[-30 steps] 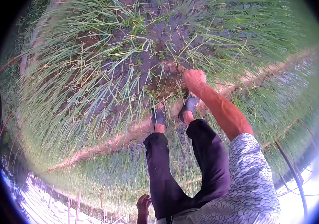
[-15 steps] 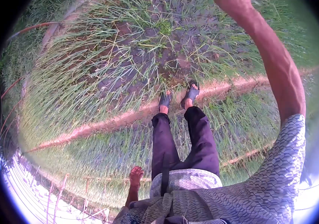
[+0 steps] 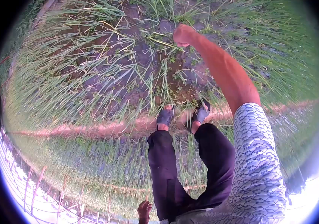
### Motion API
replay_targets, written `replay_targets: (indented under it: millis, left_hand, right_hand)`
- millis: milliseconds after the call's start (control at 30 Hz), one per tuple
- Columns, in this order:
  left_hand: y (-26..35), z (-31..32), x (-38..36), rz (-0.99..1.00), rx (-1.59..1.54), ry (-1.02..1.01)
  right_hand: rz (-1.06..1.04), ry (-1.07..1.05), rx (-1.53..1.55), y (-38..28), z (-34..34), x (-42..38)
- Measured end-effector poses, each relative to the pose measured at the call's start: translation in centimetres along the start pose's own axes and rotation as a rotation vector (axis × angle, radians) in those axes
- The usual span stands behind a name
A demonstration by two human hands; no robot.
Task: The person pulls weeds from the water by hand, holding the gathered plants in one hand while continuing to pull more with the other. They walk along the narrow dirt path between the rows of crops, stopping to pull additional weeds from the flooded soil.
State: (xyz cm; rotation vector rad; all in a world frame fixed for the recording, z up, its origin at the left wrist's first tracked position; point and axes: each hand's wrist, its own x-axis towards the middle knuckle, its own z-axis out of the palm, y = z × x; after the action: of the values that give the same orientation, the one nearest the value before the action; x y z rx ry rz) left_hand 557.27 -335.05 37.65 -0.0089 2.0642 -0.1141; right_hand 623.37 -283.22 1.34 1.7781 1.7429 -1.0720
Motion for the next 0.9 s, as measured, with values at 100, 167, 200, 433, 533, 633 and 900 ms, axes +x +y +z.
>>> replay_targets:
  millis: [100, 167, 200, 433, 533, 633, 900]
  left_hand:
    - [-1.0, 4.2, 2.8, -0.112, 0.031, 0.063]
    - [-1.3, 7.6, 4.4, -0.156, 0.008, 0.078]
    - [-1.1, 8.9, 5.0, -0.173, -0.002, 0.082]
    - [-0.3, 13.6, 8.5, -0.224, -0.018, 0.07]
    - [0.0, 13.9, 8.7, -0.212, -0.015, 0.062]
    - [0.3, 14.2, 8.8, -0.199, -0.012, 0.051]
    - [1.4, 15.4, 10.0, -0.181, 0.007, 0.027]
  right_hand:
    - [-0.062, 0.17, -0.219, 2.3, 6.1, 7.3]
    - [0.258, 0.267, 0.266, 2.1, 8.5, 9.3]
    - [0.335, 0.202, 0.341, 1.4, 8.0, 8.5]
    - [0.355, 0.082, -0.045, 0.1, 11.5, 12.1]
    - [0.327, 0.232, 0.028, 0.8, 12.6, 12.3]
    - [0.364, 0.341, 0.106, 1.5, 13.3, 12.1]
    - [0.197, 0.493, -0.186, 5.4, 9.9, 8.6]
